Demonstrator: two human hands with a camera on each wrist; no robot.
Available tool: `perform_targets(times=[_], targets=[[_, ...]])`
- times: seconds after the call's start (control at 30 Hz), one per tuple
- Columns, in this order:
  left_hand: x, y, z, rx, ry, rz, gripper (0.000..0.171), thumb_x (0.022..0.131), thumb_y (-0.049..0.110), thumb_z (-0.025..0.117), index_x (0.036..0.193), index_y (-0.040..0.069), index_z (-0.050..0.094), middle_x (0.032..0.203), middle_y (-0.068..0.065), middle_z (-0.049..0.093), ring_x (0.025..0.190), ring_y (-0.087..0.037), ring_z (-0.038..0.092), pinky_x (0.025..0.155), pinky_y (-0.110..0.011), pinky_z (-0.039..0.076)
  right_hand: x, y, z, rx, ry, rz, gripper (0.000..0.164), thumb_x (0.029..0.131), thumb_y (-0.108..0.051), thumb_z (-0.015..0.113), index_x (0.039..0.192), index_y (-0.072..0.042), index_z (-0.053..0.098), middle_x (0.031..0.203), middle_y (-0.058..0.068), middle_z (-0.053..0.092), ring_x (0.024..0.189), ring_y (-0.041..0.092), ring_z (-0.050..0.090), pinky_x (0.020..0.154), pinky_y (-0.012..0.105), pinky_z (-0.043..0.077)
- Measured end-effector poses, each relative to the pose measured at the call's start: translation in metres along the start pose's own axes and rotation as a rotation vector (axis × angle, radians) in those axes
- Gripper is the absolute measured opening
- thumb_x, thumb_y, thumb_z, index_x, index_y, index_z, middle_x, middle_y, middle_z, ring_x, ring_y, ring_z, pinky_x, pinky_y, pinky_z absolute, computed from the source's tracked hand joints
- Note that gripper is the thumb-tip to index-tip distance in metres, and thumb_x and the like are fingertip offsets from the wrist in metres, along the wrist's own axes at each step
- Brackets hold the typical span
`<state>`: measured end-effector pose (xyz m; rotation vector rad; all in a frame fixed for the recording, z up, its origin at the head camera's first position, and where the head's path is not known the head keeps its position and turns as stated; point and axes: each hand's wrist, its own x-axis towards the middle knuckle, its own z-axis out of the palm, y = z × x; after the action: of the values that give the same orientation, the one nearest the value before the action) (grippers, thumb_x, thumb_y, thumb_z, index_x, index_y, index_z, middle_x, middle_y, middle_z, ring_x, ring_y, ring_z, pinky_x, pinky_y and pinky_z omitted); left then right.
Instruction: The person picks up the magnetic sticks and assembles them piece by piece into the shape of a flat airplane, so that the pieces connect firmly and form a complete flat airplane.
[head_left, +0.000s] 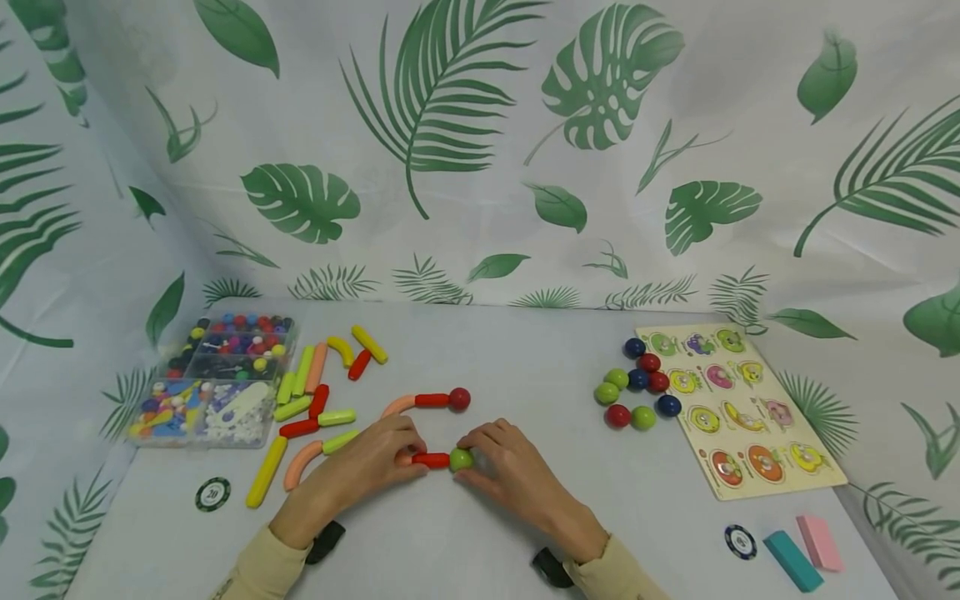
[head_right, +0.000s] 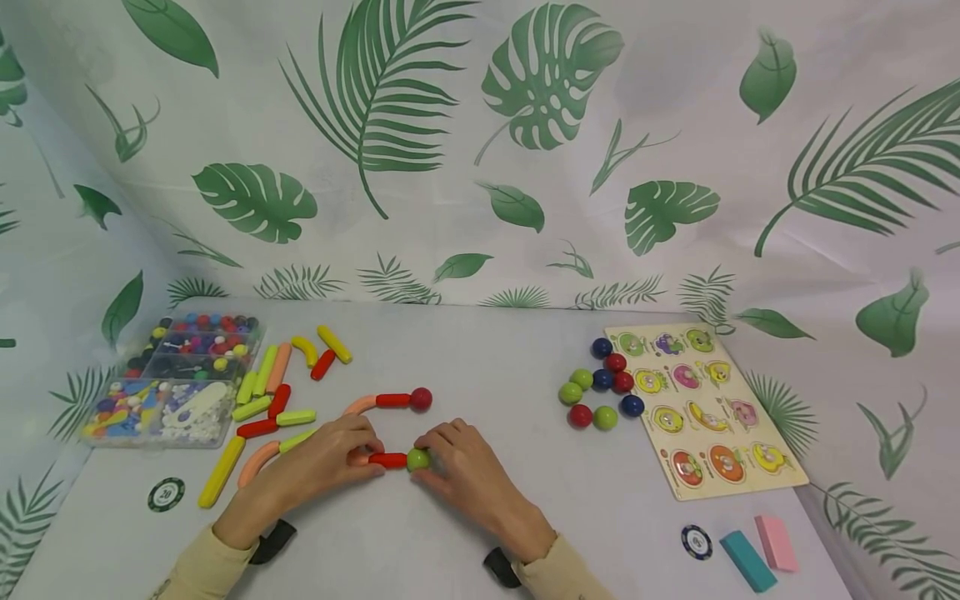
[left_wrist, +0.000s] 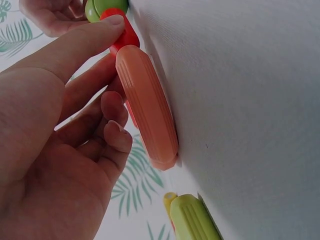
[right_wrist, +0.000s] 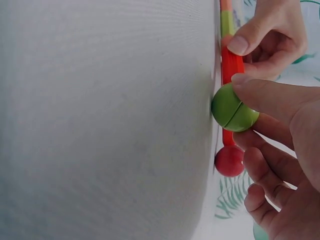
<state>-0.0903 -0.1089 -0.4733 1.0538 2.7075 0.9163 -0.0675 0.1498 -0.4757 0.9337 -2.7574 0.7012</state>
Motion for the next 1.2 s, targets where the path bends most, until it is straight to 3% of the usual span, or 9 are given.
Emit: perform_targets(times=[0.2,0.27,0.37,0.57,0.8,1.0,1.2], targets=[[0.001,-0.001,-0.002,-0.016,0.015,0.002,0.022,0.087,0.028,0.082,0.101,0.012,0.077,0.098,0.004,0.065,0.09,-0.01,0.059,0.081,-0.023,0.054,0.0,0.001,0.0,-0.004,0.004,0.003,0.034,0.082,-0.033,0.086,0.11,-0.02,0.072,0.107,-0.01,0.069,0.098,0.007,0.058,0.085,0.027,0.052],[-0.001,-0.002,-0.006,-0.038,0.027,-0.027,0.025,0.086,0.03,0.082,0.102,0.012,0.076,0.109,0.001,0.068,0.102,-0.014,0.064,0.086,-0.027,0.055,0.0,0.001,0.0,-0.004,0.002,0.007,0.034,0.082,-0.033,0.086,0.11,-0.02,0.072,0.107,-0.01,0.069,0.098,0.007,0.058,0.085,0.027,0.052],[-0.004,-0.004,-0.015,-0.06,0.023,-0.111,0.028,0.087,0.034,0.081,0.105,0.013,0.076,0.115,0.001,0.067,0.104,-0.017,0.064,0.089,-0.031,0.056,-0.001,0.0,-0.001,-0.003,-0.005,0.017,0.034,0.082,-0.033,0.085,0.11,-0.02,0.072,0.107,-0.01,0.07,0.098,0.007,0.058,0.085,0.027,0.052],[-0.012,-0.023,-0.036,-0.036,0.071,-0.177,0.027,0.086,0.033,0.081,0.104,0.013,0.076,0.1,0.003,0.065,0.093,-0.014,0.058,0.084,-0.03,0.055,-0.002,0.001,-0.002,0.01,-0.016,0.038,0.034,0.083,-0.034,0.085,0.111,-0.02,0.072,0.108,-0.01,0.07,0.1,0.006,0.058,0.086,0.027,0.053],[-0.025,-0.048,-0.054,0.066,0.114,-0.261,0.025,0.087,0.019,0.08,0.106,0.004,0.075,0.098,-0.003,0.066,0.086,-0.016,0.058,0.078,-0.036,0.054,-0.005,0.003,-0.003,0.006,-0.011,0.031,0.034,0.083,-0.035,0.084,0.111,-0.02,0.073,0.108,-0.009,0.07,0.1,0.007,0.058,0.086,0.027,0.053],[-0.029,-0.056,-0.062,0.085,0.109,-0.29,0.024,0.087,0.017,0.08,0.104,0.002,0.075,0.095,-0.005,0.064,0.084,-0.017,0.057,0.077,-0.039,0.053,-0.008,0.005,-0.004,0.015,-0.011,0.041,0.034,0.083,-0.036,0.084,0.111,-0.02,0.073,0.107,-0.009,0.07,0.101,0.006,0.058,0.086,0.027,0.053],[-0.028,-0.06,-0.064,0.072,0.048,-0.305,0.018,0.086,0.011,0.08,0.099,0.0,0.075,0.088,-0.006,0.062,0.078,-0.016,0.054,0.072,-0.035,0.05,-0.01,0.007,-0.006,0.023,-0.023,0.054,0.033,0.085,-0.037,0.083,0.112,-0.02,0.073,0.108,-0.009,0.07,0.101,0.006,0.058,0.087,0.027,0.053]])
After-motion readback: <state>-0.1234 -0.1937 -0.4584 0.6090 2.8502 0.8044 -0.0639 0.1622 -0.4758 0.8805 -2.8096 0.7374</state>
